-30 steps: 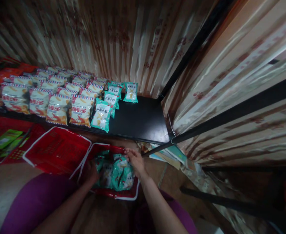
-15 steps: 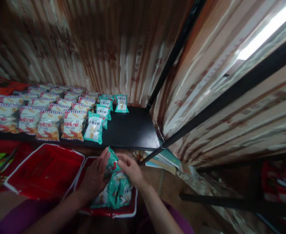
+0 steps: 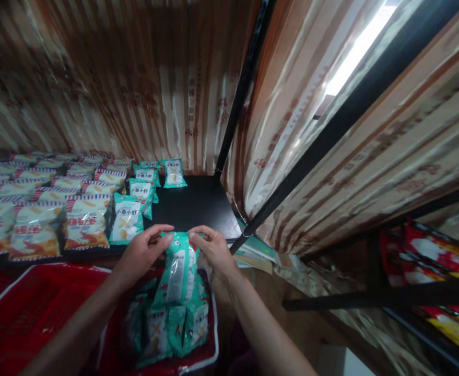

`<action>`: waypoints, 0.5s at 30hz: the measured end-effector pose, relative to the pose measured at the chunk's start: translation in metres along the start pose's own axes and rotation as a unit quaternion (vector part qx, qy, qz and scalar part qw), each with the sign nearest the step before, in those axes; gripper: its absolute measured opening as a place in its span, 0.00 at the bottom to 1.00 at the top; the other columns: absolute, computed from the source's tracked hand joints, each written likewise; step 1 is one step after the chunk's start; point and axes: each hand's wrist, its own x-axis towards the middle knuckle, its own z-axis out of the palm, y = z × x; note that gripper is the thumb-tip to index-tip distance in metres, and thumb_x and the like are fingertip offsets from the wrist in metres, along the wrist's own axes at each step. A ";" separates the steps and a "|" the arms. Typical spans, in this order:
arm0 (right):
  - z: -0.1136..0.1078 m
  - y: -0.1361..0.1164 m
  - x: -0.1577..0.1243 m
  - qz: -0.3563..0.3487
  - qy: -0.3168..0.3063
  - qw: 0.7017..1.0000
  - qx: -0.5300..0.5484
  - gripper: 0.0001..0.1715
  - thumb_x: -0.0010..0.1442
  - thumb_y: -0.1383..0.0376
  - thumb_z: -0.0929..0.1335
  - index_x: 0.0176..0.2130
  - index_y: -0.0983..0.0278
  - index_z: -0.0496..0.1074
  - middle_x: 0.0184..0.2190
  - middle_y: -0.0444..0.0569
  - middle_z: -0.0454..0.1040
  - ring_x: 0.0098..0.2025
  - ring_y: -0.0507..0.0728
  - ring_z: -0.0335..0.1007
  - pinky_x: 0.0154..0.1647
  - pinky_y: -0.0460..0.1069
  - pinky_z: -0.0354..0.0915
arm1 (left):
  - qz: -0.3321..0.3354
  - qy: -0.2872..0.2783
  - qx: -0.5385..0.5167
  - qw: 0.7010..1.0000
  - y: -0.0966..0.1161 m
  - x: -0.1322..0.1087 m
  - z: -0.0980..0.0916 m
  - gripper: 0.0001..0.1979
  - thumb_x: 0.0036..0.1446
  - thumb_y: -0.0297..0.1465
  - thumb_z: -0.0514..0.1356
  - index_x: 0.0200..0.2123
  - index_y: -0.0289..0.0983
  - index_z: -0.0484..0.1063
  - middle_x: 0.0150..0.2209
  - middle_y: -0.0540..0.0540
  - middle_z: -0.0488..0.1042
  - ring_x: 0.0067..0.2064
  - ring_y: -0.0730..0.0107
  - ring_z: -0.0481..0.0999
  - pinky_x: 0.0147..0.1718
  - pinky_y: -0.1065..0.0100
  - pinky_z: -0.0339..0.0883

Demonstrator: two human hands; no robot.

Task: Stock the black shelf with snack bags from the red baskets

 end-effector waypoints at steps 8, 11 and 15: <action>0.002 0.015 -0.009 -0.010 -0.014 0.994 0.105 0.28 0.49 0.50 0.72 0.48 0.59 0.70 0.33 0.44 0.77 0.34 0.54 0.72 0.34 0.46 0.66 | 0.013 0.095 0.006 0.995 -0.007 0.010 -0.005 0.12 0.49 0.40 0.59 0.27 0.36 0.73 0.20 0.51 0.72 0.22 0.69 0.72 0.22 0.71 0.63; 0.000 0.020 -0.013 0.002 -0.105 0.987 0.119 0.35 0.47 0.50 0.73 0.52 0.59 0.68 0.42 0.48 0.76 0.42 0.58 0.72 0.40 0.51 0.68 | 0.008 0.192 -0.042 0.980 0.000 0.013 -0.012 0.12 0.48 0.40 0.60 0.27 0.36 0.71 0.19 0.52 0.71 0.22 0.70 0.73 0.23 0.71 0.64; 0.001 0.032 -0.013 0.006 -0.093 0.984 0.154 0.28 0.47 0.57 0.75 0.48 0.59 0.70 0.40 0.47 0.76 0.38 0.56 0.73 0.39 0.50 0.69 | 0.006 0.245 -0.085 0.966 0.005 0.016 -0.014 0.11 0.48 0.38 0.61 0.27 0.36 0.69 0.18 0.54 0.71 0.20 0.72 0.73 0.23 0.73 0.65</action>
